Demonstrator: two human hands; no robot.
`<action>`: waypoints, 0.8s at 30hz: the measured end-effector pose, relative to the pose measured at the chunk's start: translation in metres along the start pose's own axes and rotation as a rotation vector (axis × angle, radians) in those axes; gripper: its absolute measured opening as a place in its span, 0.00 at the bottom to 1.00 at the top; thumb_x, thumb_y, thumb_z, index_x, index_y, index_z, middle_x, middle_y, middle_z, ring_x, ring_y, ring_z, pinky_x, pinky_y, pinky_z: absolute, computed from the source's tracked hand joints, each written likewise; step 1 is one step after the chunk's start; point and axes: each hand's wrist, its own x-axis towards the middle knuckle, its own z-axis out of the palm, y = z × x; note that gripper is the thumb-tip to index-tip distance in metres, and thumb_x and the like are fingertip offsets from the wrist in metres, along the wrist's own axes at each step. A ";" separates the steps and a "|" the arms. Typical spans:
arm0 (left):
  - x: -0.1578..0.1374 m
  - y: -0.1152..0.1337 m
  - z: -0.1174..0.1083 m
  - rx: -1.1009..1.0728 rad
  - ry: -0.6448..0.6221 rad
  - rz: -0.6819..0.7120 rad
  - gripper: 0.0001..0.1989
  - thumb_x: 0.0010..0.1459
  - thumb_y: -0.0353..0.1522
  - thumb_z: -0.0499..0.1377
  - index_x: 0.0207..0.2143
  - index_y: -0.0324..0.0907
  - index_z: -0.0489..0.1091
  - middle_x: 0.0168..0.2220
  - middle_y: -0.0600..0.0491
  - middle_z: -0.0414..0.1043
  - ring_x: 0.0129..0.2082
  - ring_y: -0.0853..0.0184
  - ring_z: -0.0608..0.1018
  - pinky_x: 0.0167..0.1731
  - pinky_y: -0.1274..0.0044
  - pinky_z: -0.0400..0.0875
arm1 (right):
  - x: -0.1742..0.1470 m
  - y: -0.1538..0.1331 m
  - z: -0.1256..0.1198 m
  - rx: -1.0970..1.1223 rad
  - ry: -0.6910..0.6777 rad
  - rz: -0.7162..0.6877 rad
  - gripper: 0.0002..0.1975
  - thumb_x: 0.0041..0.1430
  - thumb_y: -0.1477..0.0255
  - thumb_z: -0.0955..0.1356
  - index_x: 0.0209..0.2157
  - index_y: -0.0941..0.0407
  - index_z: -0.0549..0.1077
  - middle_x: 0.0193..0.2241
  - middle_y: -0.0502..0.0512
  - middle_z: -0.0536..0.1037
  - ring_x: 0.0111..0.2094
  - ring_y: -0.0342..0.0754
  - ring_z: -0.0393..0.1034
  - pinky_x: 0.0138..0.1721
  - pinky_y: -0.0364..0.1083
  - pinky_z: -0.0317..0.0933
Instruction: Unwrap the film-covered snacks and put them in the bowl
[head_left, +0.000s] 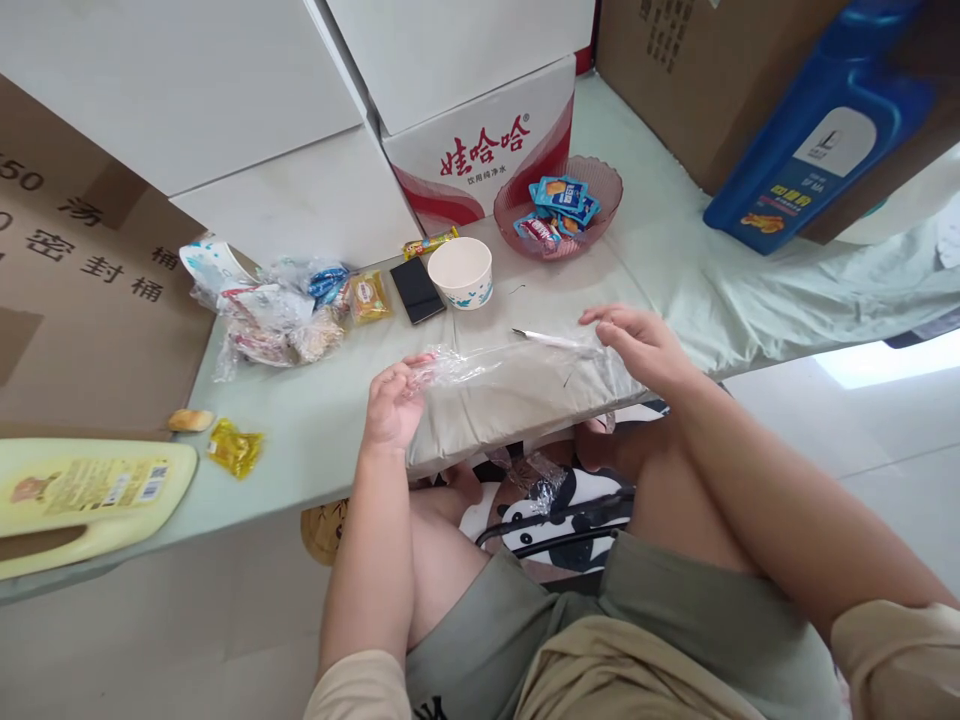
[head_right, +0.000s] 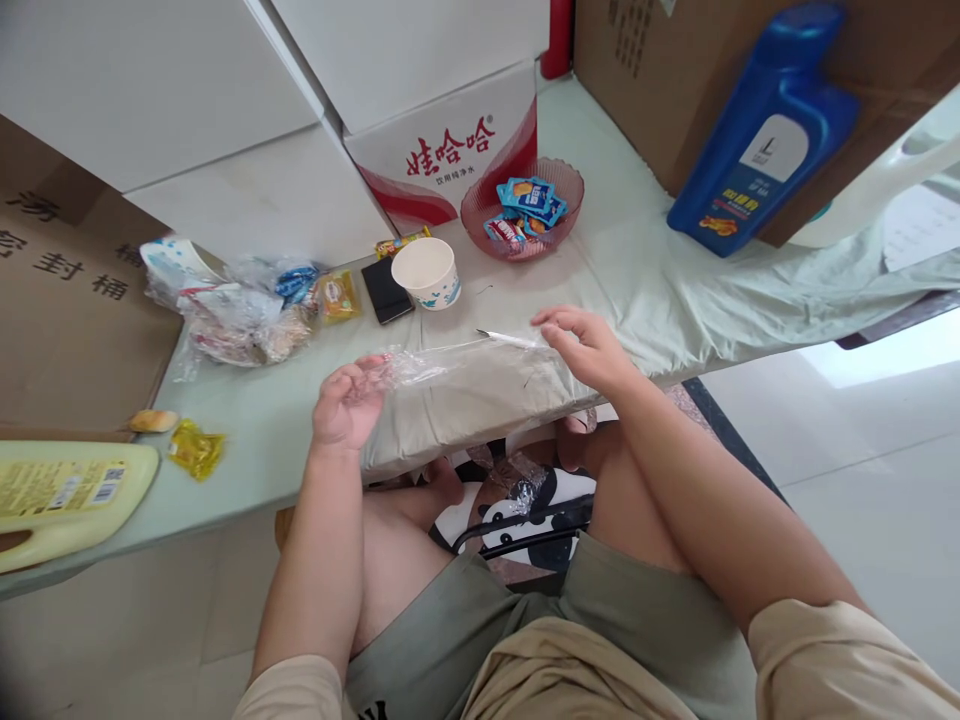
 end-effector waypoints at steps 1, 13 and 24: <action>0.000 0.000 0.001 -0.014 -0.003 -0.001 0.22 0.40 0.49 0.73 0.19 0.43 0.69 0.39 0.48 0.79 0.48 0.58 0.79 0.53 0.68 0.72 | 0.001 -0.002 0.001 0.117 -0.025 0.080 0.18 0.60 0.57 0.66 0.22 0.53 0.70 0.37 0.58 0.80 0.45 0.57 0.74 0.57 0.60 0.63; 0.003 -0.022 0.007 0.387 -0.042 0.208 0.19 0.54 0.46 0.67 0.24 0.44 0.65 0.55 0.44 0.77 0.68 0.53 0.66 0.67 0.61 0.55 | 0.001 -0.008 0.007 0.525 -0.114 0.396 0.30 0.41 0.61 0.80 0.32 0.51 0.56 0.30 0.49 0.79 0.33 0.48 0.77 0.38 0.48 0.71; 0.000 -0.009 0.016 0.195 0.138 -0.056 0.26 0.47 0.54 0.70 0.30 0.44 0.66 0.12 0.64 0.56 0.11 0.78 0.56 0.13 0.82 0.47 | -0.001 -0.021 0.003 0.406 -0.060 0.417 0.24 0.46 0.59 0.77 0.41 0.53 0.69 0.28 0.49 0.80 0.16 0.35 0.54 0.16 0.40 0.50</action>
